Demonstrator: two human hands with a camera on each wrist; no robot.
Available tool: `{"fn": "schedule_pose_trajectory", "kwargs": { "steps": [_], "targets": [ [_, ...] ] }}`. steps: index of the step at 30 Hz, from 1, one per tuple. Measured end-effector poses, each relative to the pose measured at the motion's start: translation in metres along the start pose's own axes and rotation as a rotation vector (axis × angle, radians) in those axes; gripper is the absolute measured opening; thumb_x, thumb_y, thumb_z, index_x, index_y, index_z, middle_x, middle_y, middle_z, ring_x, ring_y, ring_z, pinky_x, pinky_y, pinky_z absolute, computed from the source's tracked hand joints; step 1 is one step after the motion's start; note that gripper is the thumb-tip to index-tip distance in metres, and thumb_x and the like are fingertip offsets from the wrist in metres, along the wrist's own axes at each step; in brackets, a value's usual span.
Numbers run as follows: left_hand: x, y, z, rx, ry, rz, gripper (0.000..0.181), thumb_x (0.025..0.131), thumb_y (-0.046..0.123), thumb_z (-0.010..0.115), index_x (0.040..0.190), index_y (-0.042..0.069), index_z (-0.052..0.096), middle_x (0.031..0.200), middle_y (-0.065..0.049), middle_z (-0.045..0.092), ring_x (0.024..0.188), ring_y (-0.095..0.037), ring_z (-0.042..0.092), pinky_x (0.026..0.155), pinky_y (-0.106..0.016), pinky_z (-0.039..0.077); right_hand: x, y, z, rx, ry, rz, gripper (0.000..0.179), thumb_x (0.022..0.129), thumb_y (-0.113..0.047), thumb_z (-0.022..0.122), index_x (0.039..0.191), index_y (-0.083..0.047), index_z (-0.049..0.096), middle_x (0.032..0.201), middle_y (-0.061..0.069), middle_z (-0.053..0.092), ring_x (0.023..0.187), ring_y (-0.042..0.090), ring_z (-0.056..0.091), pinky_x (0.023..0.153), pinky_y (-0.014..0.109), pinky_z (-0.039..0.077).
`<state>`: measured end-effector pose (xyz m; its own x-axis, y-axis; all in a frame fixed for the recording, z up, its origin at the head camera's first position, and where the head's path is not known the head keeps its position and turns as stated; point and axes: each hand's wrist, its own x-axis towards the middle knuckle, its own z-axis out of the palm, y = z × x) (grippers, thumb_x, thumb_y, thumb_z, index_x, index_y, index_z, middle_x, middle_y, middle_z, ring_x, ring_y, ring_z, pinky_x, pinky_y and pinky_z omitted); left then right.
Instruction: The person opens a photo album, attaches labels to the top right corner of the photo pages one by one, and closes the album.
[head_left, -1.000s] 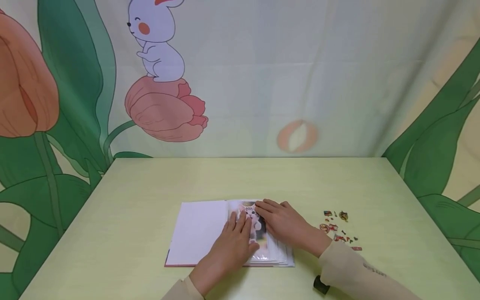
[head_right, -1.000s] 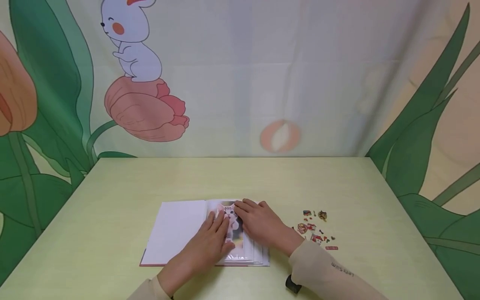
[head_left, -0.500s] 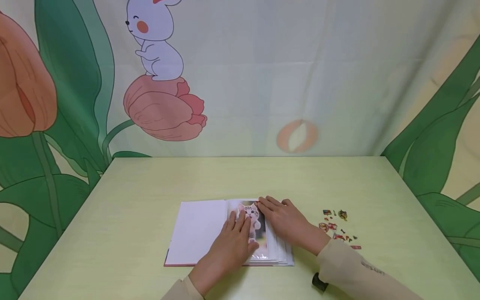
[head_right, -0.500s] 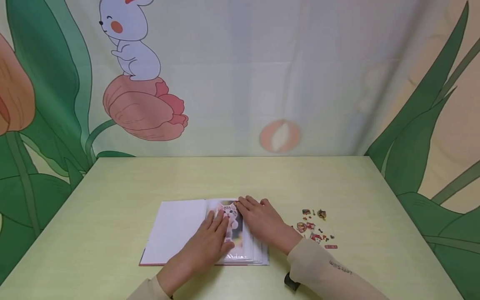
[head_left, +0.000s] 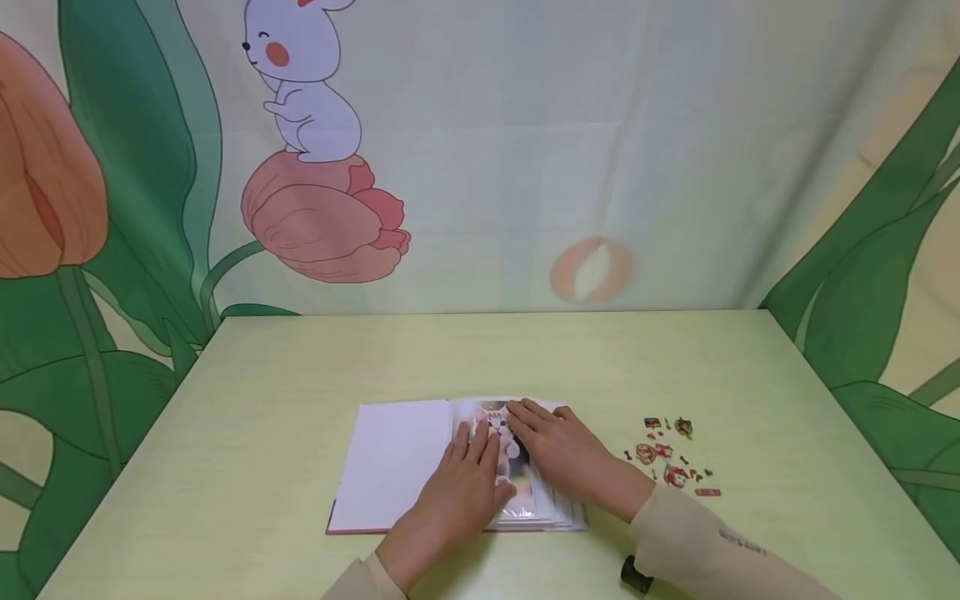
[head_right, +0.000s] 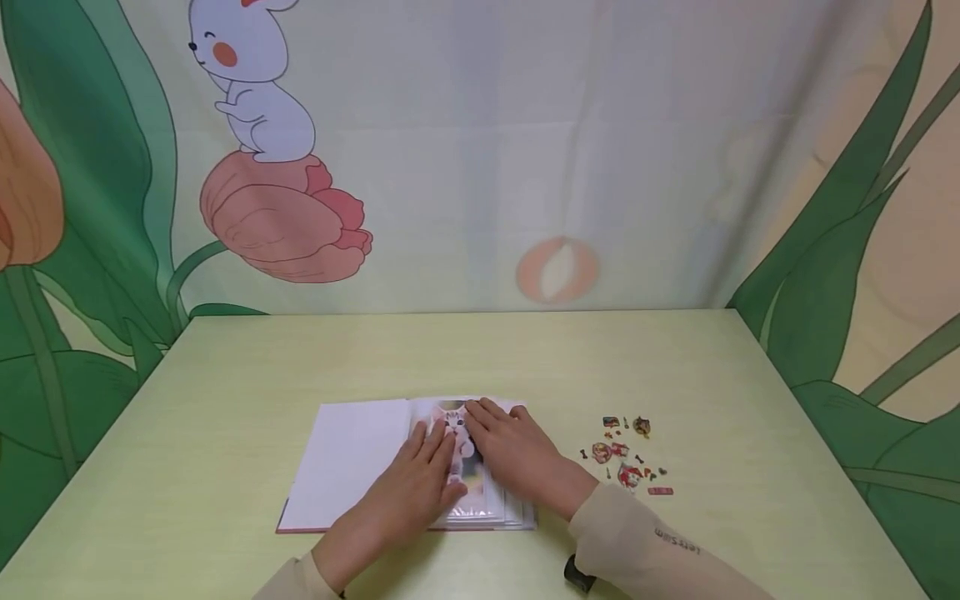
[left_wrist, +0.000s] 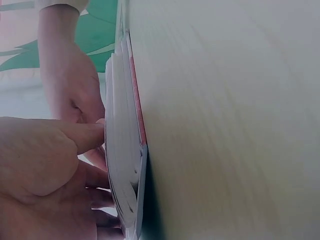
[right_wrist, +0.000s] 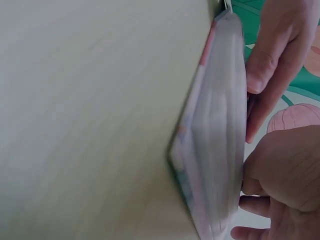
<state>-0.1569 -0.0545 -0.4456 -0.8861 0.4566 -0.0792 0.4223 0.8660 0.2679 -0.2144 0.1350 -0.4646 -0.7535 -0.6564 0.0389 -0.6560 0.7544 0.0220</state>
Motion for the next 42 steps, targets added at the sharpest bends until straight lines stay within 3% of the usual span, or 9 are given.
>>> {"fn": "schedule_pose_trajectory", "kwargs": {
  "steps": [7, 19, 24, 32, 42],
  "targets": [
    [0.0012, 0.0005, 0.0001, 0.021, 0.014, 0.002, 0.068, 0.105, 0.036, 0.058, 0.153, -0.01, 0.04, 0.163, -0.028, 0.029, 0.151, -0.048, 0.023, 0.121, -0.054, 0.028, 0.0034, 0.0034, -0.0055, 0.026, -0.018, 0.052, 0.047, 0.107, -0.009, 0.052, 0.153, -0.003, 0.048, 0.161, 0.012, 0.043, 0.147, 0.031, 0.041, 0.104, 0.055, 0.047],
    [0.0014, 0.0008, -0.001, 0.015, 0.008, -0.011, 0.068, 0.105, 0.036, 0.058, 0.153, -0.01, 0.04, 0.164, -0.028, 0.029, 0.152, -0.048, 0.022, 0.121, -0.055, 0.029, 0.0065, 0.0074, -0.0059, 0.005, -0.036, 0.075, 0.049, 0.106, -0.01, 0.054, 0.153, 0.0, 0.047, 0.161, 0.014, 0.041, 0.147, 0.032, 0.041, 0.103, 0.056, 0.047],
    [0.0014, 0.0008, -0.0012, 0.015, 0.008, -0.003, 0.068, 0.105, 0.035, 0.058, 0.152, -0.01, 0.04, 0.163, -0.028, 0.029, 0.152, -0.048, 0.022, 0.121, -0.055, 0.028, 0.0055, 0.0072, -0.0056, 0.02, -0.007, 0.114, 0.046, 0.107, -0.01, 0.052, 0.152, 0.002, 0.048, 0.161, 0.017, 0.041, 0.148, 0.034, 0.039, 0.106, 0.057, 0.046],
    [0.0003, -0.0008, -0.0007, 0.016, 0.011, -0.005, 0.068, 0.105, 0.035, 0.058, 0.153, -0.01, 0.039, 0.163, -0.028, 0.028, 0.152, -0.047, 0.022, 0.121, -0.055, 0.029, -0.0011, -0.0005, -0.0057, 0.011, -0.015, -0.007, 0.051, 0.106, -0.011, 0.054, 0.155, -0.003, 0.045, 0.163, 0.012, 0.039, 0.149, 0.031, 0.037, 0.106, 0.054, 0.046],
    [0.0007, 0.0001, 0.0008, 0.018, 0.032, 0.015, 0.067, 0.105, 0.034, 0.06, 0.151, -0.011, 0.041, 0.162, -0.029, 0.031, 0.151, -0.049, 0.024, 0.12, -0.055, 0.03, -0.0006, 0.0023, -0.0032, 0.021, -0.029, 0.06, 0.051, 0.106, -0.01, 0.053, 0.156, -0.006, 0.046, 0.162, 0.009, 0.042, 0.148, 0.029, 0.04, 0.105, 0.054, 0.046]
  ]
}}
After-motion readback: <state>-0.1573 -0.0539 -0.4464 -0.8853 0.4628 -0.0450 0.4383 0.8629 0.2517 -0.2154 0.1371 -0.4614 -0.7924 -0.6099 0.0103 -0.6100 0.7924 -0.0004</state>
